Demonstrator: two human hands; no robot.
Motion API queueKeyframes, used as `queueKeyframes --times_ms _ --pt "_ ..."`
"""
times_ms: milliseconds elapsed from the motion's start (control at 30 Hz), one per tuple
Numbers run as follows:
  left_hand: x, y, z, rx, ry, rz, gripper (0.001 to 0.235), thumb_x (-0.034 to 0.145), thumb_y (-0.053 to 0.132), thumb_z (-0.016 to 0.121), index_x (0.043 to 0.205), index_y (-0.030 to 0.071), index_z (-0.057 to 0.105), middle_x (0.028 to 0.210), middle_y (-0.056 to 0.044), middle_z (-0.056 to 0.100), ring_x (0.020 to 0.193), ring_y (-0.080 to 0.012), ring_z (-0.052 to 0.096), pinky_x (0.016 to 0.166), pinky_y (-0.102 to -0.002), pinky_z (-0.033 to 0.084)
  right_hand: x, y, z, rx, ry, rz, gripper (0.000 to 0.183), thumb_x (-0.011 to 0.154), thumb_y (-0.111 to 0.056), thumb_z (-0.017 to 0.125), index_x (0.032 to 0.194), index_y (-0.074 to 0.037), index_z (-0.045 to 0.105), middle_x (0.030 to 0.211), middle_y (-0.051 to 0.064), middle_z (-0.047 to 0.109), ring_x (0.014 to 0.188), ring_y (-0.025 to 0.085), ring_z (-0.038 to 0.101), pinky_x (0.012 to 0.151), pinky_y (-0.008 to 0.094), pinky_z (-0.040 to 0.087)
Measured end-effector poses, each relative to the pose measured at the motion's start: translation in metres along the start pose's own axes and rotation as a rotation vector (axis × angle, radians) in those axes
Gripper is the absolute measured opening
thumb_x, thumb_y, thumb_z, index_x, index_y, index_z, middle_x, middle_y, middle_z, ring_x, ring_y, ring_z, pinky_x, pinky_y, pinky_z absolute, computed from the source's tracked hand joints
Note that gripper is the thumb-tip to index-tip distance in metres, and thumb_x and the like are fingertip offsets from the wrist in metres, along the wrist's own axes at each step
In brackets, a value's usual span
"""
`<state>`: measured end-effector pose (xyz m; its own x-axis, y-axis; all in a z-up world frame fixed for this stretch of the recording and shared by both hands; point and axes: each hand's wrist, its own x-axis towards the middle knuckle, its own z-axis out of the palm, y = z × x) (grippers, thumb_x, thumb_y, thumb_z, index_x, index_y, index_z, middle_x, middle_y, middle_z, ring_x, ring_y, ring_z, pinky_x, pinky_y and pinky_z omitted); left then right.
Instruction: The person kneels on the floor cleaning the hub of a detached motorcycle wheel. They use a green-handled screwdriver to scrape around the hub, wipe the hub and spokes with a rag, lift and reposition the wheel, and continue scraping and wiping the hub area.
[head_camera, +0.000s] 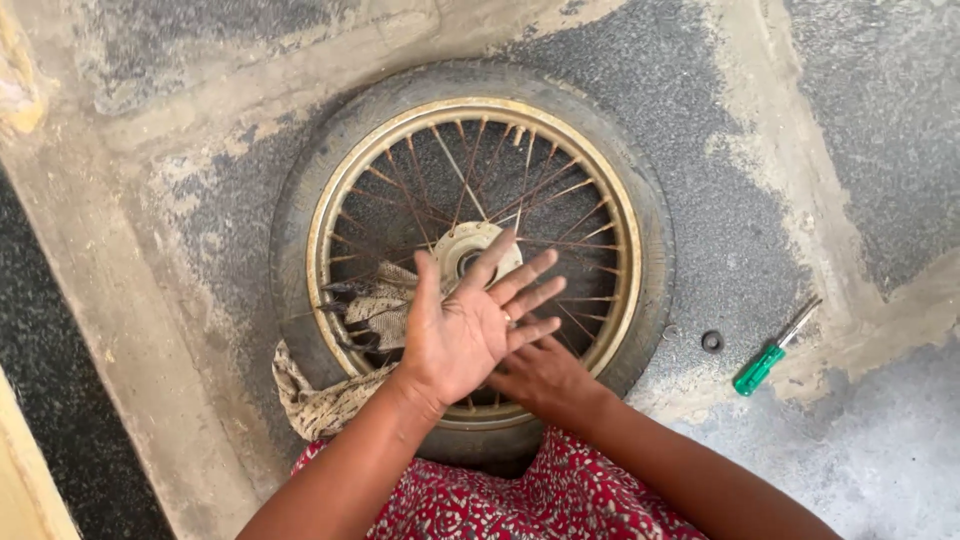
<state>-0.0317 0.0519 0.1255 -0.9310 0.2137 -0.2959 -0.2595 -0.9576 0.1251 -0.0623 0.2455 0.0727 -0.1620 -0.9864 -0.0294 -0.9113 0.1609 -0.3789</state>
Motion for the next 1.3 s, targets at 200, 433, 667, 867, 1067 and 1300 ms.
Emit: queueKeyframes --times_ms 200,433,667,867,1067,1300 --pt "0.002 -0.006 -0.023 0.263 0.16 0.135 0.096 0.092 0.081 0.023 0.161 0.014 0.031 0.157 -0.021 0.048 0.142 -0.0338 0.05 0.115 -0.054 0.041 -0.001 0.014 -0.001 0.157 0.113 0.223 0.028 0.085 -0.009 0.071 0.113 -0.008 0.07 0.119 0.01 0.069 0.119 0.03 0.063 0.108 0.055 0.044" --pt "-0.009 -0.097 -0.008 0.678 0.306 0.338 0.072 0.108 0.053 0.018 0.16 0.004 0.029 0.158 -0.017 0.047 0.15 -0.0274 0.041 0.124 -0.034 0.027 0.007 -0.03 -0.027 0.835 0.74 0.777 0.02 0.098 0.0 0.056 0.116 -0.003 0.063 0.115 0.014 0.069 0.11 0.026 0.066 0.097 0.039 0.053" --pt "-0.008 -0.106 0.044 0.729 0.078 0.336 0.07 0.113 0.048 0.02 0.163 -0.001 0.023 0.17 -0.021 0.03 0.159 -0.0317 0.026 0.129 -0.04 0.021 0.026 -0.008 -0.082 0.817 0.897 0.727 0.05 0.107 -0.042 0.041 0.138 -0.005 0.054 0.137 0.017 0.054 0.128 0.03 0.051 0.11 0.041 0.041" --pt "0.0 -0.09 0.035 0.834 0.344 0.398 0.065 0.109 0.041 0.021 0.166 0.012 0.009 0.173 -0.019 0.018 0.158 -0.0331 0.024 0.128 -0.043 0.025 0.009 -0.025 -0.05 1.36 0.443 0.941 0.09 0.097 -0.068 0.021 0.164 -0.008 0.011 0.166 0.017 0.029 0.153 0.035 0.026 0.121 0.044 0.023" --pt "0.003 -0.07 0.025 0.992 0.411 0.621 0.056 0.114 0.036 0.038 0.161 0.005 0.04 0.174 -0.023 0.025 0.16 -0.0347 0.025 0.13 -0.047 0.021 0.005 -0.035 -0.056 1.67 0.087 0.832 0.089 0.098 -0.066 0.014 0.163 -0.005 0.003 0.169 0.021 0.011 0.157 0.038 0.01 0.125 0.047 0.016" --pt "0.013 -0.028 -0.022 0.318 0.847 0.569 0.048 0.104 0.043 0.054 0.129 0.002 0.051 0.115 -0.013 0.067 0.093 -0.0194 0.068 0.083 -0.04 0.059 0.008 -0.047 -0.062 1.137 -0.061 0.589 0.072 0.103 -0.05 0.034 0.166 -0.018 0.02 0.176 0.019 0.017 0.163 0.039 0.006 0.128 0.054 0.009"
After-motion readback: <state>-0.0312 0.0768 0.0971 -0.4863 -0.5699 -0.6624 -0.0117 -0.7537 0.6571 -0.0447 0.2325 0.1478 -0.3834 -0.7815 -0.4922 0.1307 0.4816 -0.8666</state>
